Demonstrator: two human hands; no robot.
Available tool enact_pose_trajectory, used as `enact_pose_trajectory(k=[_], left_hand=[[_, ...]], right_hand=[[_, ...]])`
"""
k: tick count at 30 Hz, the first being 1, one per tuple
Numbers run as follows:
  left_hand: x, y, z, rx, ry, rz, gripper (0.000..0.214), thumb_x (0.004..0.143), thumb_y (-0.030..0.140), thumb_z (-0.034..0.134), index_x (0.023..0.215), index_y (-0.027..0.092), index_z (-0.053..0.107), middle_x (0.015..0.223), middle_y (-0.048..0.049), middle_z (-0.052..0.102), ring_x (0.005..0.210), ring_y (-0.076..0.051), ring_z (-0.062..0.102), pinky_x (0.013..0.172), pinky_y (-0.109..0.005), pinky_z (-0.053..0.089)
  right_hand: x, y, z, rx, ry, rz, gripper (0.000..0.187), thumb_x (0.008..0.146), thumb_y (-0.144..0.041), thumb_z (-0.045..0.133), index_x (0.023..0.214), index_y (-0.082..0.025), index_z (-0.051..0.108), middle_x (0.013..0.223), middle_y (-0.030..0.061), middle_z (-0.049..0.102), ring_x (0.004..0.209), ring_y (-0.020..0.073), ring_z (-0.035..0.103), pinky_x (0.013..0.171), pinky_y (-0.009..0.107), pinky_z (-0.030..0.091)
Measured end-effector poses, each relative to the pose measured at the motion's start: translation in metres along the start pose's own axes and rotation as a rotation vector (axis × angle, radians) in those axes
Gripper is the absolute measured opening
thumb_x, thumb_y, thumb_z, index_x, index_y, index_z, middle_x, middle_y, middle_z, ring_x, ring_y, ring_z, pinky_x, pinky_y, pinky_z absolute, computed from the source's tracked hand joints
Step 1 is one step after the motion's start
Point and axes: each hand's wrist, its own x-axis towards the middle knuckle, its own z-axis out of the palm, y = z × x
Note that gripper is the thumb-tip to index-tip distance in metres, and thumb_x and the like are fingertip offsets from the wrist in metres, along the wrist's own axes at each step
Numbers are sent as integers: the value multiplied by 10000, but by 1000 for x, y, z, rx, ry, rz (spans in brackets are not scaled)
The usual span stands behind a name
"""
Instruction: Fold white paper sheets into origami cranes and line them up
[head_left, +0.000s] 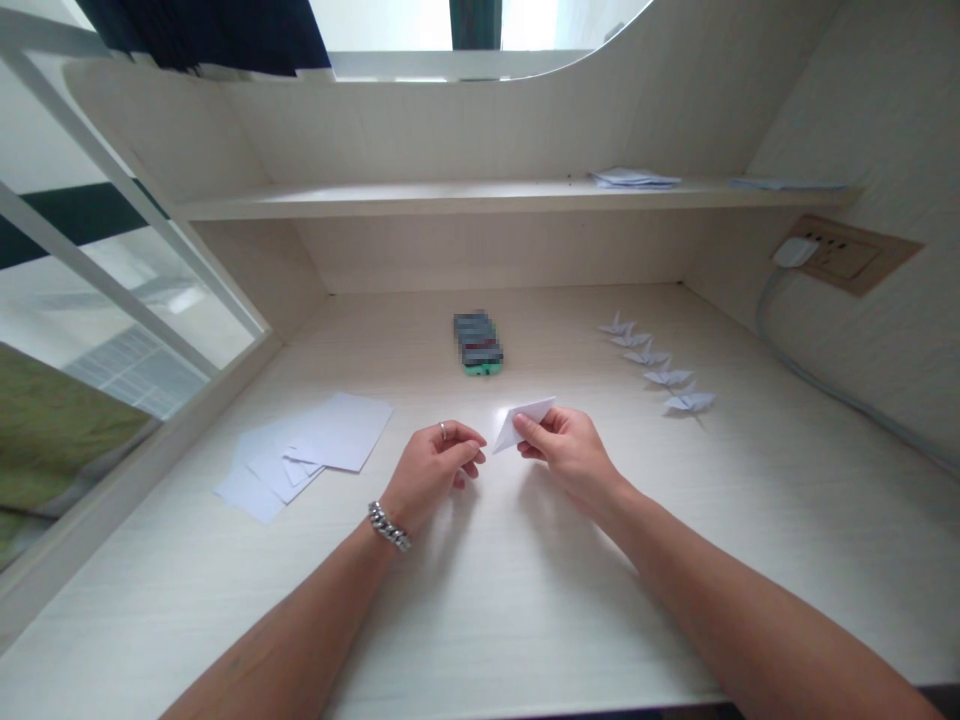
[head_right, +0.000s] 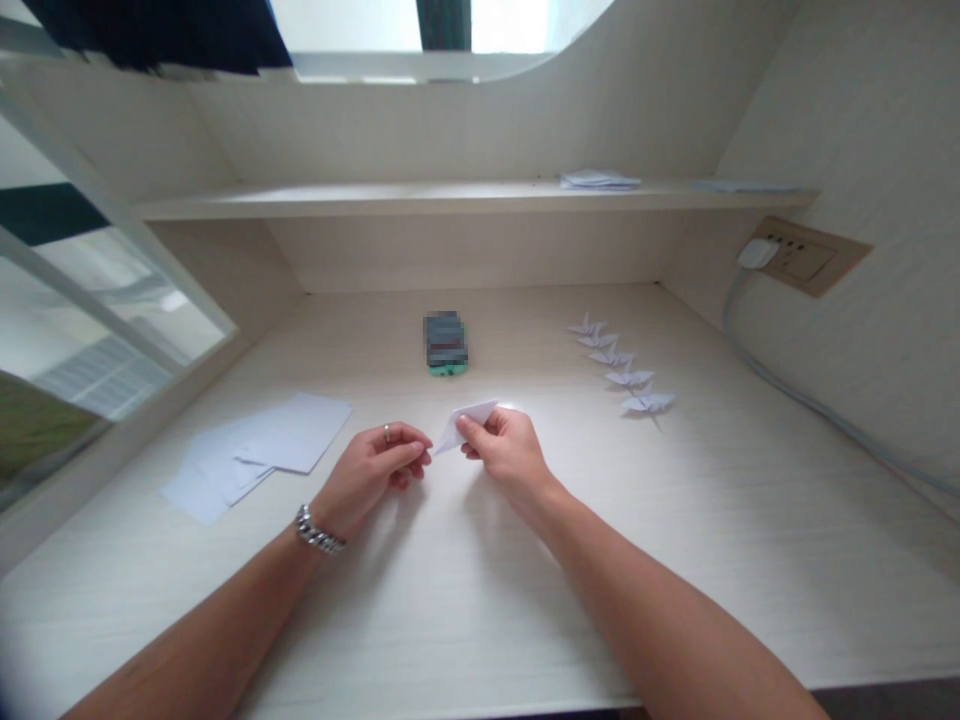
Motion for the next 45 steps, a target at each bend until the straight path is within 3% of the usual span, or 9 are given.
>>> enact_pose_trajectory(k=[7, 12, 21, 23, 26, 30, 33, 36, 45], left_hand=[[0, -3, 8, -41, -40, 134, 273, 774, 406, 665, 706, 143, 640, 602, 4, 596, 559, -107, 538, 542, -225, 438], [1, -4, 7, 25, -43, 144, 254, 797, 377, 649, 702, 141, 638, 584, -1, 612, 545, -104, 540, 556, -228, 439], [-5, -2, 9, 32, -169, 128, 207, 793, 298, 648, 664, 143, 603, 632, -28, 645, 583, -117, 569, 584, -240, 450], [-5, 0, 10, 21, -129, 140, 201, 795, 301, 645, 677, 143, 607, 639, -25, 644, 591, -117, 572, 595, -240, 457], [-6, 4, 10, -16, -68, 152, 204, 785, 323, 663, 697, 147, 606, 636, -15, 639, 589, -118, 581, 597, -242, 472], [-6, 5, 7, -95, -85, 135, 219, 721, 328, 737, 722, 147, 614, 633, -5, 637, 584, -122, 592, 568, -237, 477], [-5, 3, 6, -139, -40, 124, 298, 680, 319, 781, 876, 131, 659, 672, -20, 675, 607, -134, 614, 573, -243, 486], [-3, 1, 5, -126, 12, 113, 297, 646, 303, 813, 818, 106, 671, 627, -32, 679, 567, -127, 606, 557, -238, 480], [-1, 1, 4, -316, 109, 57, 363, 557, 253, 872, 810, 100, 660, 678, -35, 707, 565, -124, 630, 577, -253, 515]], right_hand=[[-5, 1, 3, -226, -211, -80, 209, 725, -338, 689, 708, -139, 629, 585, -4, 578, 541, 113, 510, 535, 257, 390], [-6, -1, 2, -219, -157, -80, 391, 727, -307, 707, 1055, -143, 569, 616, -28, 603, 550, 130, 564, 543, 255, 445], [-6, 0, 0, -244, -33, -100, 508, 742, -406, 727, 1151, -156, 559, 624, -15, 635, 551, 140, 573, 491, 232, 394], [-6, 1, 1, -206, -64, -90, 512, 729, -422, 738, 1131, -152, 573, 661, -4, 644, 591, 144, 587, 533, 242, 419], [-5, 1, 2, -183, -191, -48, 374, 703, -437, 750, 905, -140, 645, 721, 29, 654, 655, 146, 587, 600, 259, 439], [-7, -1, 2, -228, -263, -8, 316, 713, -430, 723, 636, -146, 606, 587, -4, 568, 554, 106, 490, 533, 240, 364], [-8, -2, 1, -286, -302, 16, 272, 708, -384, 713, 618, -147, 618, 558, -9, 560, 529, 102, 478, 515, 239, 340], [-7, -1, -1, -294, -305, 26, 226, 682, -350, 730, 642, -142, 651, 570, -5, 583, 531, 104, 488, 517, 242, 341], [-2, -2, -1, -29, -111, 37, 351, 613, -440, 810, 755, -134, 715, 647, 33, 675, 585, 124, 592, 610, 276, 483]])
